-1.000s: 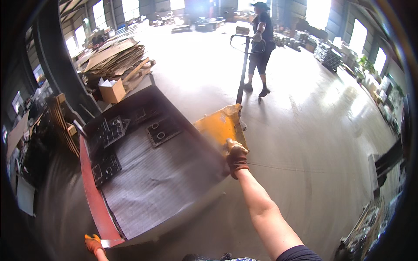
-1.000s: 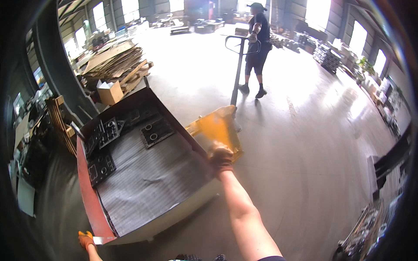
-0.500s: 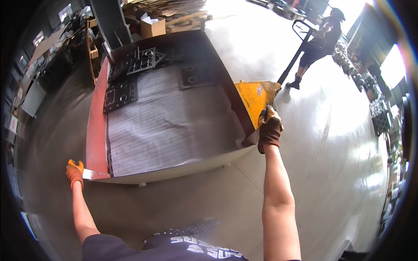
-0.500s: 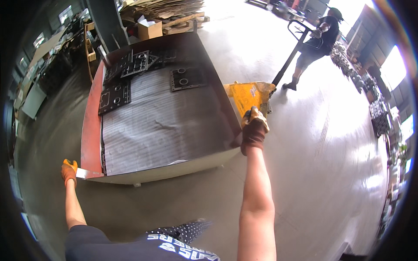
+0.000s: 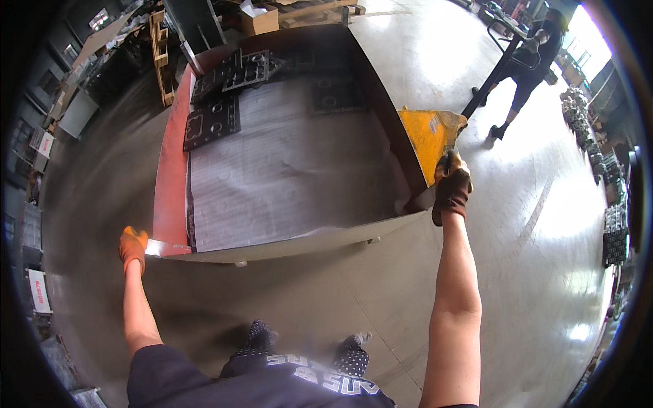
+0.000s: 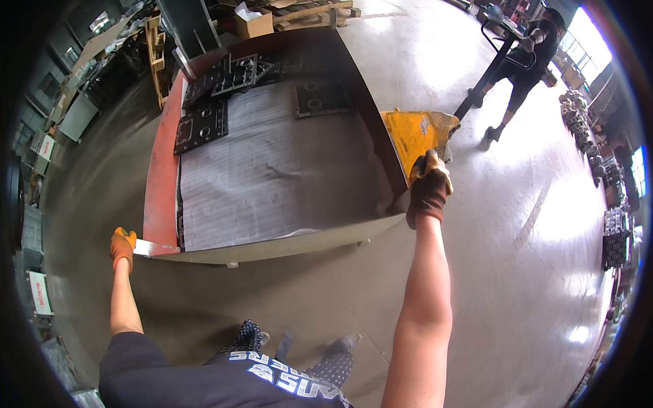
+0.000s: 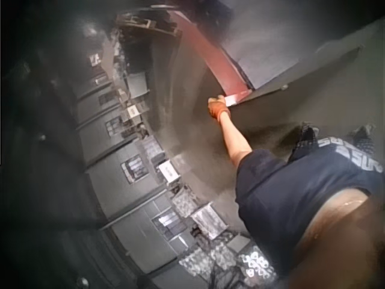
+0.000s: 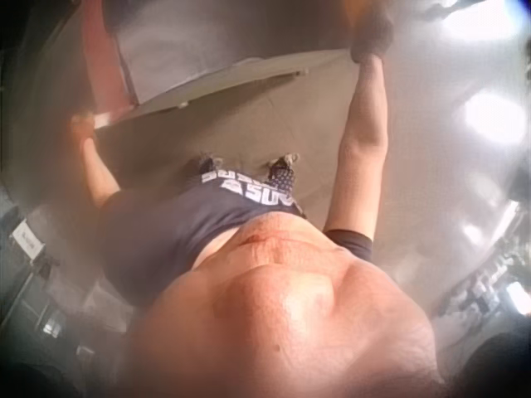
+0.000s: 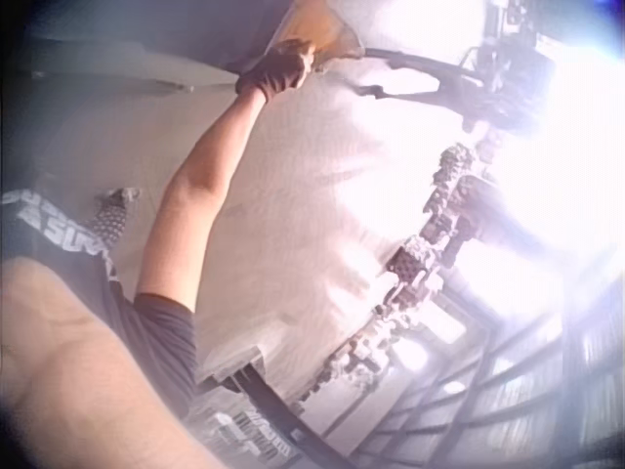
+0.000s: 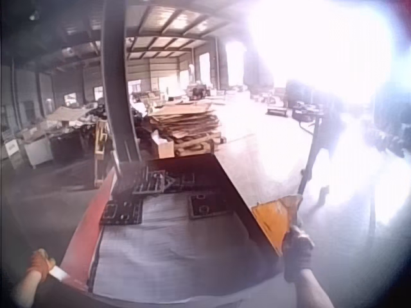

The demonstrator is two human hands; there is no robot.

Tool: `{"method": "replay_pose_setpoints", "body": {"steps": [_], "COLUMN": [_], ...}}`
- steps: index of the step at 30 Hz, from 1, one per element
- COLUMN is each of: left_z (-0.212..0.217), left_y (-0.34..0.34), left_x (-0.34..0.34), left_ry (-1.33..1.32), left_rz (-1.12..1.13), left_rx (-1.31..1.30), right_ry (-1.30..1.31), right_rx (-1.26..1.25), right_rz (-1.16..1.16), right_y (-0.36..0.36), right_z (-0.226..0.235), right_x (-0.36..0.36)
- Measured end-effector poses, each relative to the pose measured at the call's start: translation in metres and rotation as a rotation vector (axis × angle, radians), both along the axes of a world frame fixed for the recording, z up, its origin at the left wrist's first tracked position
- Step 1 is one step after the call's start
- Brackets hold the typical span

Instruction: The person pushes a large bin containing metal parts onto the forks of a pallet jack, then steers the pallet jack across a workshop floor past other workers and equipment.

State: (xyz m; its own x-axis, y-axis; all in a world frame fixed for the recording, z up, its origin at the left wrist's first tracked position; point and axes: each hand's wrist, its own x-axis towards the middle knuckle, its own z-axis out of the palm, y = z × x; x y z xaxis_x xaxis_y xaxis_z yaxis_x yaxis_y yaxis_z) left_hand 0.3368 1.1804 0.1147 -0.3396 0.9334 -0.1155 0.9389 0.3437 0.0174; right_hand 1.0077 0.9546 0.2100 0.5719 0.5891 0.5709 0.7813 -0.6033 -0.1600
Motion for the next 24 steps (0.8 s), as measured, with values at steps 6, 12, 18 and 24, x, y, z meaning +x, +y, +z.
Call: {"method": "replay_pose_setpoints", "body": {"steps": [6, 12, 18, 24], "left_z": [0.001, 0.024, 0.024, 0.014], "left_y": [0.014, 0.016, 0.025, 0.027], "left_x": [0.021, 0.048, 0.043, 0.039], "left_ry": [-0.027, -0.011, -0.099, -0.154], "left_rz": [0.008, -0.039, -0.021, 0.007], "left_rx": [-0.052, -0.108, -0.037, 0.012], "right_ry": [0.046, 0.084, 0.04, 0.141], "right_rx": [0.002, -0.03, -0.024, -0.139], "right_rz": [-0.009, -0.021, 0.033, 0.015], "right_y": [0.021, 0.033, 0.063, 0.089], "right_z": [-0.004, 0.006, 0.018, 0.039], "right_x": [0.061, 0.084, 0.11, 0.14]}}
